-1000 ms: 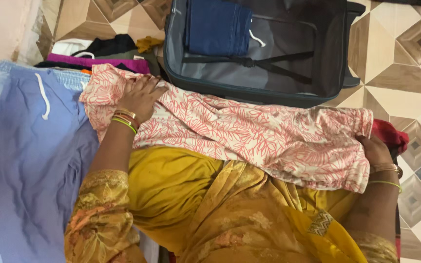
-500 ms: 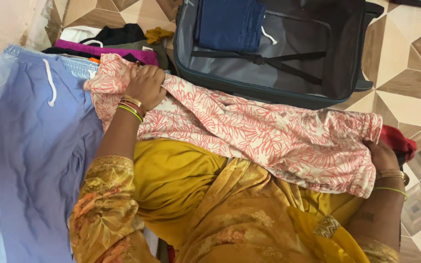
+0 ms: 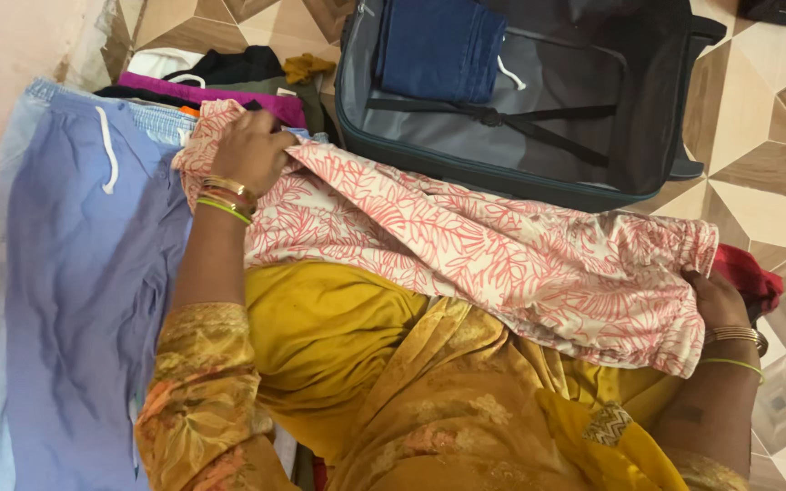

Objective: The person opens a suitcase and then folds a pair of blue jeans and a patterned pink garment by hand before placing them into the suitcase.

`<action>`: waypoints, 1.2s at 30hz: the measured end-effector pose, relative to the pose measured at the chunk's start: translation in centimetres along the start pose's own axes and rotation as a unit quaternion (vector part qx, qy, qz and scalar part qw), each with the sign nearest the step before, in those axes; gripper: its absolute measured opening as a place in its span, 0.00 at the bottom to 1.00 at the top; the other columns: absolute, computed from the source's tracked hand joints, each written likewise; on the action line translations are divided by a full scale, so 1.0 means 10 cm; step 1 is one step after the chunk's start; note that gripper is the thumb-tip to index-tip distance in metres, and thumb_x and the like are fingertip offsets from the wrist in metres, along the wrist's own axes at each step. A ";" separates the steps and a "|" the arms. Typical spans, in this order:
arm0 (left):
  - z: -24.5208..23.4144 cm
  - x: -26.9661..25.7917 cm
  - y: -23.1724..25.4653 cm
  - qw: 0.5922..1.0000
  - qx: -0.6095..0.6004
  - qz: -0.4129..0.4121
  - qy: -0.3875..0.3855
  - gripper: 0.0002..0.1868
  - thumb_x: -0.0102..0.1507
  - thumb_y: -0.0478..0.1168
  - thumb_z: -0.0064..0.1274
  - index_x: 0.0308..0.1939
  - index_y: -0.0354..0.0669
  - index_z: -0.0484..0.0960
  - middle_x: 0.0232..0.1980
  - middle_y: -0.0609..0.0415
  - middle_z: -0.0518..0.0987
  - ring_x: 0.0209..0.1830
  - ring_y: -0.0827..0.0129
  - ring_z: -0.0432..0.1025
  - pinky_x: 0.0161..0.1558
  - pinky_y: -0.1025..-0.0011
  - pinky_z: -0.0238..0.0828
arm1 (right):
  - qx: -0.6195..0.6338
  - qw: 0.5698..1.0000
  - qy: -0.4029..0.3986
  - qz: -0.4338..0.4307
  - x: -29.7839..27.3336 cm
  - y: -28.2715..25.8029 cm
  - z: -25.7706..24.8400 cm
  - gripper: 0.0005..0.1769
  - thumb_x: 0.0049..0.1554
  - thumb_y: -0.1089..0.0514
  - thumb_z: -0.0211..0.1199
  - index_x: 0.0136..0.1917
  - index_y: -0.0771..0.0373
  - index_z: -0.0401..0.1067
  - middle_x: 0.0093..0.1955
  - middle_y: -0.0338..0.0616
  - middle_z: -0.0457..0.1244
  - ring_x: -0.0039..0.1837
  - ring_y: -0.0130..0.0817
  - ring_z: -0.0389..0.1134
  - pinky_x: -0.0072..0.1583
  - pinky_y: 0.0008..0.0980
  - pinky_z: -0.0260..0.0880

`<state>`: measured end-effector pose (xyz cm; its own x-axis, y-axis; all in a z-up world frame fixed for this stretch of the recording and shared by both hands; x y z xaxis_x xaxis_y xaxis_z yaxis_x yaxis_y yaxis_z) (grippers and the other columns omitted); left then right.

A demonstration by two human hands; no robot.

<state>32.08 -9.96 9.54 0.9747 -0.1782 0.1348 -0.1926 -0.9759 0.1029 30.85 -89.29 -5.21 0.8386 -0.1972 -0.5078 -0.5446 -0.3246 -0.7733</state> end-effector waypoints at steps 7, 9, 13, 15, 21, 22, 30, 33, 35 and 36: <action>-0.77 -0.53 0.03 0.987 0.038 0.053 0.150 0.07 0.61 0.36 0.56 0.41 0.41 0.77 0.44 0.49 0.79 0.52 0.55 0.74 0.70 0.54 0.66 | -0.044 0.995 -0.012 -0.083 -0.05 -0.02 -0.07 0.20 0.69 0.53 0.54 0.66 0.70 0.72 0.61 0.46 0.68 0.61 0.33 0.67 0.61 0.32 0.64; -1.22 -0.84 0.20 0.977 0.079 0.099 0.174 0.10 0.60 0.38 0.57 0.44 0.40 0.80 0.41 0.46 0.78 0.47 0.52 0.73 0.63 0.55 0.70 | 0.021 0.997 -0.038 -0.057 -0.06 -0.01 -0.08 0.21 0.68 0.52 0.53 0.68 0.67 0.70 0.62 0.42 0.67 0.61 0.30 0.66 0.61 0.31 0.64; -1.91 -1.48 0.70 0.998 0.051 0.002 0.048 0.08 0.54 0.38 0.59 0.32 0.44 0.75 0.34 0.48 0.76 0.39 0.50 0.71 0.44 0.52 0.68 | 0.061 0.998 -0.008 -0.019 -0.10 0.01 -0.06 0.22 0.68 0.52 0.55 0.71 0.66 0.69 0.62 0.42 0.66 0.60 0.30 0.65 0.61 0.32 0.64; -2.03 -1.66 0.88 0.990 -0.032 -0.079 -0.115 0.16 0.50 0.44 0.65 0.39 0.46 0.82 0.28 0.51 0.80 0.34 0.52 0.74 0.38 0.56 0.70 | 0.043 0.998 -0.005 -0.047 -0.10 -0.07 -0.04 0.22 0.69 0.52 0.55 0.71 0.66 0.69 0.63 0.42 0.66 0.61 0.30 0.64 0.61 0.32 0.63; -1.83 -1.88 0.64 0.843 -0.417 -0.150 -0.305 0.25 0.56 0.44 0.54 0.58 0.46 0.83 0.43 0.55 0.87 0.39 0.69 0.82 0.43 0.69 0.82 | -0.059 0.997 0.039 -0.028 -0.18 -0.24 0.01 0.21 0.68 0.51 0.55 0.68 0.65 0.72 0.60 0.45 0.67 0.59 0.32 0.65 0.60 0.32 0.62; -1.75 -1.82 0.50 0.873 -0.385 -0.151 -0.259 0.23 0.59 0.44 0.54 0.57 0.44 0.83 0.44 0.54 0.88 0.42 0.69 0.82 0.46 0.68 0.79 | -0.070 0.996 0.030 -0.043 -0.16 -0.24 0.01 0.21 0.69 0.51 0.55 0.68 0.66 0.72 0.59 0.46 0.67 0.59 0.33 0.66 0.60 0.33 0.63; -0.35 -0.67 -0.59 0.963 -0.141 -0.166 -0.161 0.18 0.64 0.42 0.52 0.56 0.44 0.84 0.52 0.39 0.83 0.53 0.44 0.76 0.55 0.55 0.72 | -0.003 0.998 -0.013 -0.058 -0.16 -0.10 -0.04 0.18 0.70 0.54 0.52 0.67 0.67 0.70 0.59 0.47 0.67 0.58 0.35 0.66 0.59 0.33 0.64; 0.26 -0.56 -0.86 0.960 -0.053 -0.161 -0.225 0.24 0.55 0.44 0.60 0.55 0.47 0.83 0.51 0.36 0.80 0.53 0.41 0.74 0.54 0.54 0.71 | 0.127 0.992 0.010 0.002 -0.30 -0.05 -0.01 0.17 0.70 0.55 0.52 0.69 0.63 0.69 0.60 0.41 0.66 0.58 0.32 0.67 0.58 0.33 0.66; 0.62 -0.56 -0.99 0.962 -0.046 -0.133 -0.236 0.22 0.54 0.44 0.62 0.53 0.47 0.84 0.51 0.37 0.81 0.53 0.43 0.75 0.54 0.55 0.72 | 0.116 0.993 -0.009 -0.029 -0.32 -0.10 0.01 0.17 0.71 0.57 0.51 0.70 0.65 0.69 0.62 0.43 0.66 0.59 0.32 0.67 0.59 0.33 0.66; 0.71 -0.60 -1.09 0.967 -0.077 -0.117 -0.215 0.19 0.57 0.44 0.59 0.52 0.46 0.85 0.51 0.38 0.82 0.53 0.44 0.76 0.56 0.57 0.73 | 0.109 0.993 -0.019 -0.045 -0.32 -0.13 0.01 0.18 0.72 0.58 0.50 0.70 0.66 0.68 0.63 0.44 0.67 0.59 0.32 0.67 0.60 0.33 0.66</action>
<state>29.10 0.84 0.61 0.9445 -0.0235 -0.3276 0.0559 -0.9714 0.2309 28.86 -88.12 -2.57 0.8848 -0.1397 -0.4446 -0.4614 -0.1300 -0.8776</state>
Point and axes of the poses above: each hand's wrist, its own x-axis towards the middle knuckle, its own z-axis out of the palm, y = z × x, the point moved 3 cm from there along x, towards the middle knuckle
